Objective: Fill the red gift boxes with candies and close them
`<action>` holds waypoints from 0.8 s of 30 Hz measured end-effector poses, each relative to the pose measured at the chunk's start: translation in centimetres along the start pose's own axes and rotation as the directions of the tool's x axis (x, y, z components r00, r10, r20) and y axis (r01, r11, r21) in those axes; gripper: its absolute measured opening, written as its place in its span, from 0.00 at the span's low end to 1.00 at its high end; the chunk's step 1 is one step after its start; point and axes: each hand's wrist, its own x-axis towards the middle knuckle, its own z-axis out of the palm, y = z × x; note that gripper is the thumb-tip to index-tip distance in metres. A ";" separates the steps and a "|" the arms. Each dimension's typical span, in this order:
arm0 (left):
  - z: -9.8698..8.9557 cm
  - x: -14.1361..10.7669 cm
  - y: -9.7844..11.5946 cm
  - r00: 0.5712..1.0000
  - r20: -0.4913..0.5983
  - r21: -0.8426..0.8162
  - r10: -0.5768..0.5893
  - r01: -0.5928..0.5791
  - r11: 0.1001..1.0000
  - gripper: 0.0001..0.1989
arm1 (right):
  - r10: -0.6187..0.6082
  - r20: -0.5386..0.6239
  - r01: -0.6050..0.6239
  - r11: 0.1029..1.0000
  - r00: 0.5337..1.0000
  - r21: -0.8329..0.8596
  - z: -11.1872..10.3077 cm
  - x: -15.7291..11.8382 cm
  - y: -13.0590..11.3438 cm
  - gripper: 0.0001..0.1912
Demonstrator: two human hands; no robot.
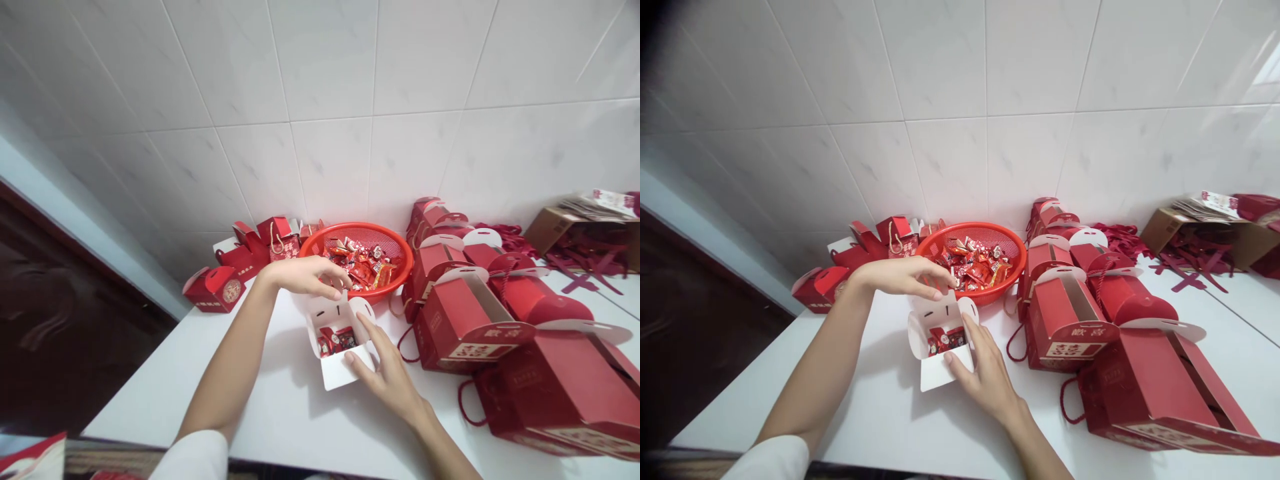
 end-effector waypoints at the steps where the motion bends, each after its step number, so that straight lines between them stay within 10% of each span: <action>1: 0.1 -0.2 -0.4 0.999 -0.034 -0.021 0.000 -0.001 1.000 0.18 | 0.004 -0.002 -0.004 1.000 1.000 -0.001 0.0 0.0 0.1 0.34; 9: 1.8 -2.5 -3.1 0.933 -0.318 -0.107 -0.170 0.143 0.984 0.22 | -0.048 0.028 0.047 0.999 0.998 0.021 -0.6 -0.1 0.2 0.46; 24: 9.6 -4.9 -4.0 0.917 -0.338 -0.401 -0.212 0.063 0.914 0.19 | 0.088 -0.177 -0.064 0.989 0.980 0.136 0.8 0.3 0.2 0.35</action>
